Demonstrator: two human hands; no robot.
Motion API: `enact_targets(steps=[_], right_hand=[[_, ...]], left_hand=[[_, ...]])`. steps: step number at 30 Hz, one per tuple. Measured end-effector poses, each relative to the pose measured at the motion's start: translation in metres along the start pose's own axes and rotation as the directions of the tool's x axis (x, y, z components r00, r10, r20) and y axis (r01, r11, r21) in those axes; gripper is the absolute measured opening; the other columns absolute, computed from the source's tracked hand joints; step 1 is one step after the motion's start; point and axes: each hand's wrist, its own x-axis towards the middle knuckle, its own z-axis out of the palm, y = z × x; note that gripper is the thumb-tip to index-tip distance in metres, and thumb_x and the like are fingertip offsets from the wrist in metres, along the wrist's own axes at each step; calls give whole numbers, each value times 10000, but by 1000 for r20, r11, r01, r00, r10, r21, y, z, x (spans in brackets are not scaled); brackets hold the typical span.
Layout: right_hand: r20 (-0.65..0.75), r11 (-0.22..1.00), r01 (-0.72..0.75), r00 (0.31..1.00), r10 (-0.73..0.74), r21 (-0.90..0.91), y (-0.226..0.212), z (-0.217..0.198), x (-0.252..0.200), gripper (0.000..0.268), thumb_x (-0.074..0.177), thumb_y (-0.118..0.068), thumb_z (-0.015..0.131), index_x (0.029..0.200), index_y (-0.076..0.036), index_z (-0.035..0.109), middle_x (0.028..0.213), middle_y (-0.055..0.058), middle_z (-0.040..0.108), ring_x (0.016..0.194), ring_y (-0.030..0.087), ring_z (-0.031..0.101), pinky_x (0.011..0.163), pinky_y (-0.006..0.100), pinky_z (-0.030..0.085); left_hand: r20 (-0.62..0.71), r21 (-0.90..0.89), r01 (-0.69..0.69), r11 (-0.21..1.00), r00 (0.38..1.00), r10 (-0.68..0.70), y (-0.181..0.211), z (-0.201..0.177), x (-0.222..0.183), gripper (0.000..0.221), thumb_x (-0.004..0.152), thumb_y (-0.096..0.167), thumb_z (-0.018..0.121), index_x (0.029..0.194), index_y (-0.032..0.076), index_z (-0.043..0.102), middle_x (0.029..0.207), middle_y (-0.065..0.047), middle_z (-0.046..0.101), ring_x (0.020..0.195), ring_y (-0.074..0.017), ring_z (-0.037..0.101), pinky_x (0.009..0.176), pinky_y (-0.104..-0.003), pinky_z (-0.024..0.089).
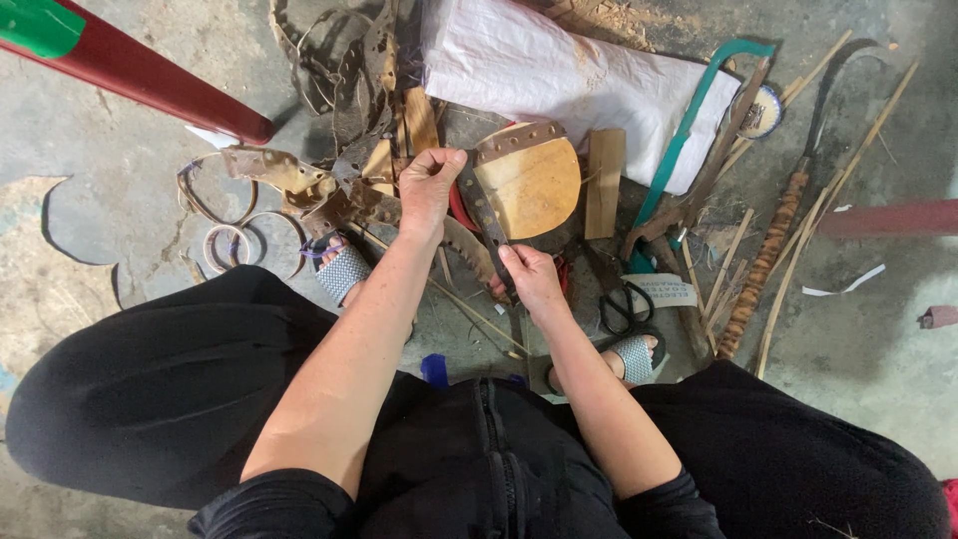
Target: The person assembles a musical instrument by attaching a perforated metal strap and a leather piece to a wooden frame using their hands and scissors.
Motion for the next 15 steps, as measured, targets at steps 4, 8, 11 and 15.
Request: enact_targets(steps=[4, 8, 11, 15], right_hand=[[6, 999, 37, 999, -37, -8, 3, 0, 1, 292, 1034, -217, 611, 801, -70, 709, 585, 169, 701, 507, 210, 717, 455, 266, 554], [-16, 1000, 29, 999, -29, -8, -1, 3, -4, 258, 1023, -196, 613, 837, -60, 730, 590, 169, 699, 500, 202, 710, 451, 251, 545], [-9, 998, 52, 999, -52, -25, -13, 6, -12, 266, 1026, -191, 612, 836, -52, 736, 581, 166, 696, 485, 208, 704, 440, 243, 533], [-18, 998, 59, 998, -58, 12, -20, 9, -20, 235, 1016, -180, 640, 853, -49, 747, 574, 183, 695, 490, 223, 713, 450, 265, 553]], left_hand=[[-7, 61, -22, 998, 1000, 22, -1, 0, 0, 104, 840, 214, 867, 849, 160, 779, 752, 40, 617, 725, -50, 489, 663, -188, 377], [-28, 113, -48, 992, 998, 52, 6, 1, -6, 104, 840, 221, 858, 840, 163, 771, 799, 22, 645, 760, -65, 507, 706, -196, 398], [-10, 235, -133, 963, 990, 139, 9, 1, -7, 139, 832, 238, 875, 853, 134, 786, 807, -33, 636, 789, -111, 543, 748, -252, 456], [48, 452, -267, 851, 960, 276, 51, -10, -38, 249, 906, 311, 824, 1069, 132, 767, 1029, -107, 623, 1021, -254, 619, 945, -394, 499]])
